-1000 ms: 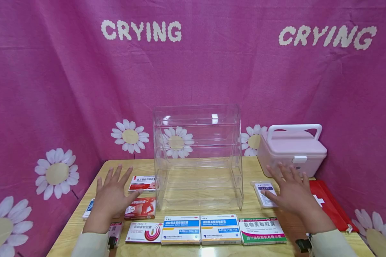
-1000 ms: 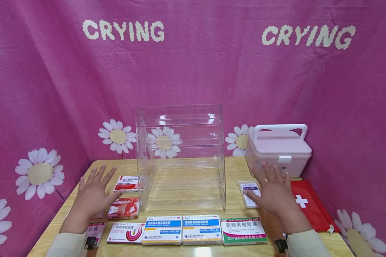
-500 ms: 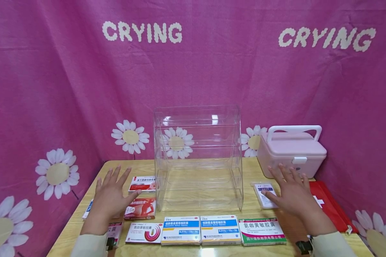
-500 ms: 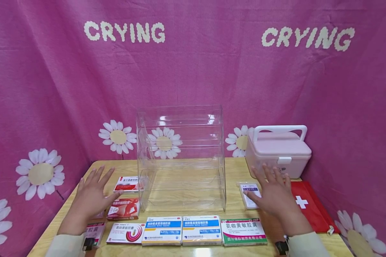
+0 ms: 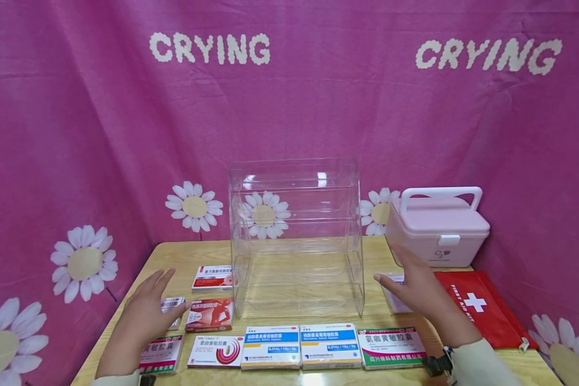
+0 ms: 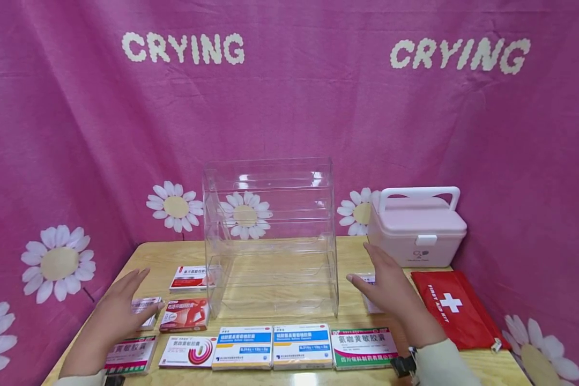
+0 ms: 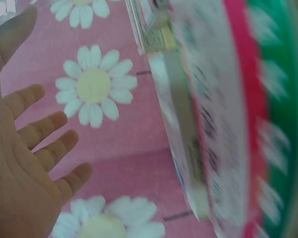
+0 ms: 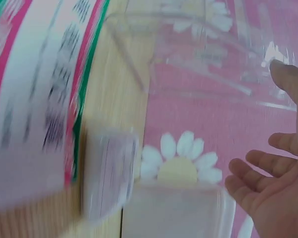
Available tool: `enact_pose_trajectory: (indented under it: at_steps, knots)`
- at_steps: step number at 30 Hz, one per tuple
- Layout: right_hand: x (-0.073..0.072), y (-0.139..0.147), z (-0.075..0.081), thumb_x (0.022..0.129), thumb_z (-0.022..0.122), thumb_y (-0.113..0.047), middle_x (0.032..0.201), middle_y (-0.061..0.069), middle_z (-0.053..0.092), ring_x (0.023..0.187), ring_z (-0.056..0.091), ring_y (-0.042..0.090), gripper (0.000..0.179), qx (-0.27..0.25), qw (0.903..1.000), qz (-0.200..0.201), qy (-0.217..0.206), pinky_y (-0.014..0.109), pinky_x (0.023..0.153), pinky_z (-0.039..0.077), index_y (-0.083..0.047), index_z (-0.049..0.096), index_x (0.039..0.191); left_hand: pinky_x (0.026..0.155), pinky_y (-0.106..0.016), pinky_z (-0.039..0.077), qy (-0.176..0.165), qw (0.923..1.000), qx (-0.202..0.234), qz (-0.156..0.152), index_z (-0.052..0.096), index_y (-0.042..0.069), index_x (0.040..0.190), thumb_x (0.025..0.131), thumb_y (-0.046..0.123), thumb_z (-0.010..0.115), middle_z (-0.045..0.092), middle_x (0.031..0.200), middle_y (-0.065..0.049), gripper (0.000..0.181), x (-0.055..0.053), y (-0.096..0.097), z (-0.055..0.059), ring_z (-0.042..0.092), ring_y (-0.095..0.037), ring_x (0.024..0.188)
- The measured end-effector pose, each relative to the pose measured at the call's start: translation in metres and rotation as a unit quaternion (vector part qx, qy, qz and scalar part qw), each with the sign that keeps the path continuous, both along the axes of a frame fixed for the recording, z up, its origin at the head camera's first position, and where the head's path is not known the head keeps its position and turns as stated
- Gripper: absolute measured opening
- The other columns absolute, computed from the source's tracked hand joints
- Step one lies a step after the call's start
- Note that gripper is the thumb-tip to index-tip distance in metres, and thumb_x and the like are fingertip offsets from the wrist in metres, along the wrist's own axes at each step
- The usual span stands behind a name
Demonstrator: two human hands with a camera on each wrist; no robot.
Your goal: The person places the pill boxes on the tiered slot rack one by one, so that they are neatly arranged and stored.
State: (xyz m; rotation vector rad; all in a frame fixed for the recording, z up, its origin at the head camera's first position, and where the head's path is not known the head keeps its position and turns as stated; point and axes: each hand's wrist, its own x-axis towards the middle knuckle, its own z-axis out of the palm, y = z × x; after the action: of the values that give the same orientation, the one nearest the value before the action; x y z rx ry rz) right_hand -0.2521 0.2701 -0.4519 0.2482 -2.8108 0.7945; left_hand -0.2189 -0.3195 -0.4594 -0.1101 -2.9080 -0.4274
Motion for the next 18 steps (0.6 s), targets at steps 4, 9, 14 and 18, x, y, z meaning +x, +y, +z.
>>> enact_pose_trajectory:
  at_steps: [4,9,14,18]
  knots:
    - [-0.01,-0.016,0.0,0.098,0.08,-0.045,0.163,0.029,0.049,0.143,0.053,0.054,0.09,-0.032,0.9992,0.02,0.015,0.073,0.108,0.052,-0.006,0.038,0.168,0.118,-0.078,0.038,-0.008,0.9999,0.011,0.008,0.041,-0.001,0.163,0.092,0.05,0.085,0.041,0.162,-0.037,0.098,0.014,-0.015,-0.006,0.04,-0.059,0.147]
    - [-0.021,-0.032,-0.002,0.104,0.076,-0.034,0.152,0.03,0.061,0.131,0.065,0.053,0.073,-0.076,0.9962,0.034,0.028,0.065,0.102,0.059,-0.004,0.046,0.164,0.116,-0.077,0.04,-0.009,0.9997,0.021,0.006,0.044,-0.005,0.159,0.089,0.041,0.088,0.047,0.156,-0.038,0.095,0.027,-0.031,-0.016,0.045,-0.059,0.143]
    - [-0.025,-0.046,-0.004,0.106,0.074,-0.032,0.15,0.028,0.064,0.132,0.066,0.049,0.068,-0.138,0.9901,0.029,0.001,0.059,0.106,0.059,-0.002,0.049,0.162,0.113,-0.075,0.044,-0.016,0.9994,0.031,0.003,0.048,-0.009,0.155,0.086,0.037,0.091,0.054,0.149,-0.039,0.093,0.039,-0.045,-0.023,0.052,-0.058,0.137]
    - [-0.029,-0.054,-0.004,0.108,0.071,-0.034,0.144,0.024,0.068,0.132,0.067,0.045,0.062,-0.175,0.9843,0.022,-0.012,0.056,0.106,0.06,-0.003,0.053,0.16,0.112,-0.075,0.045,-0.052,0.9977,0.038,0.02,0.045,-0.013,0.155,0.085,0.042,0.092,0.052,0.149,-0.042,0.1,0.047,-0.056,-0.028,0.053,-0.06,0.135]
